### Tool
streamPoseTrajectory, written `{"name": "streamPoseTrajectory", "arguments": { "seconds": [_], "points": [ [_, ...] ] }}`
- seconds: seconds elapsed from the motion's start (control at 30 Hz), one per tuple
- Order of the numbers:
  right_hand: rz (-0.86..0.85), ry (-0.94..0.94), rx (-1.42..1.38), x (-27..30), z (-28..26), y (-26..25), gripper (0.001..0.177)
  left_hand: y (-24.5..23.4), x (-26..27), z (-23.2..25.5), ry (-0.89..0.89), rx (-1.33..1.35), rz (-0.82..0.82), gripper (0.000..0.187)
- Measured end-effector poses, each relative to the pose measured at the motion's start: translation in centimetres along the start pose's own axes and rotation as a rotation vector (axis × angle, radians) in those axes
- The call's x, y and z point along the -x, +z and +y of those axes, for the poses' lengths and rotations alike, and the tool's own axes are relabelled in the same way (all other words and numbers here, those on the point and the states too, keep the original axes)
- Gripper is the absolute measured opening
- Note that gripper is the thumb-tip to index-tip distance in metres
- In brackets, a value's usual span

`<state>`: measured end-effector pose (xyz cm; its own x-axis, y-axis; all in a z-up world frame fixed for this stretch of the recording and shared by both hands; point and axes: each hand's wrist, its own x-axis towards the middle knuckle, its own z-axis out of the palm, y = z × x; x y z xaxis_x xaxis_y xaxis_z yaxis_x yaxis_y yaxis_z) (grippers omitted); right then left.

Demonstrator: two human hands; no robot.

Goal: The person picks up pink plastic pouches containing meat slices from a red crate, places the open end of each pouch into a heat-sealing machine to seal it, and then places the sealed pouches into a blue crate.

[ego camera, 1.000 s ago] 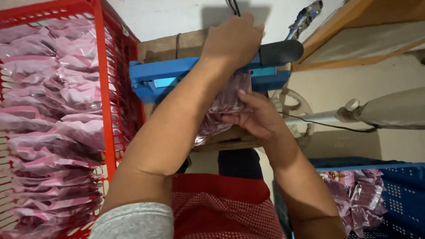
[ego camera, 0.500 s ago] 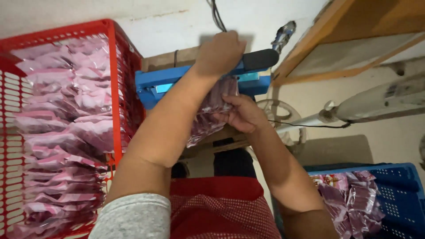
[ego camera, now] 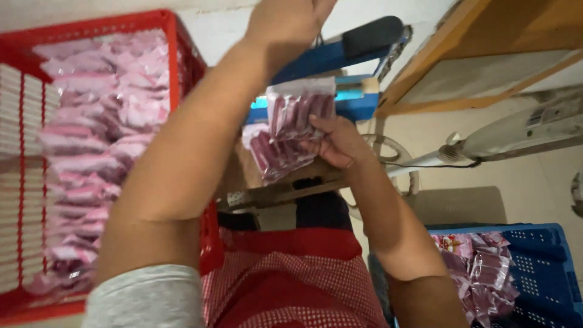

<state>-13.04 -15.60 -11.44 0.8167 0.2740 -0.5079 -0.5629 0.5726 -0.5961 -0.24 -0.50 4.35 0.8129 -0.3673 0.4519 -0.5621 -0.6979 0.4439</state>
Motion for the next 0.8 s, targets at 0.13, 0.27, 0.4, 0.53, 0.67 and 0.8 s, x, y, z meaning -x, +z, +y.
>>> {"name": "streamPoseTrajectory", "arguments": {
  "seconds": [0.13,0.27,0.4,0.53,0.67,0.8],
  "points": [
    [-0.018,-0.112,0.106,3.1,-0.4,3.6,0.031,-5.4,4.2,-0.3,0.066,0.02,-0.054,0.047],
    [0.163,0.039,0.999,9.5,-3.0,11.1,0.037,-10.9,8.8,0.8,0.182,0.042,-0.119,0.031],
    [0.119,-0.467,1.63,3.2,0.5,4.9,0.049,-15.0,13.9,2.2,-0.151,-0.003,-0.276,0.051],
    [0.1,-0.186,1.448,5.3,-0.1,7.4,0.07,-18.0,19.0,0.9,-0.361,-0.021,-0.397,0.05],
    [0.124,-0.079,1.437,6.3,-0.8,9.3,0.092,-20.6,23.3,-0.1,-0.563,0.045,-0.296,0.051],
    [0.255,0.006,1.418,7.1,-0.4,10.5,0.088,-21.9,26.8,-0.2,-0.611,0.007,-0.288,0.054]
  ]
}}
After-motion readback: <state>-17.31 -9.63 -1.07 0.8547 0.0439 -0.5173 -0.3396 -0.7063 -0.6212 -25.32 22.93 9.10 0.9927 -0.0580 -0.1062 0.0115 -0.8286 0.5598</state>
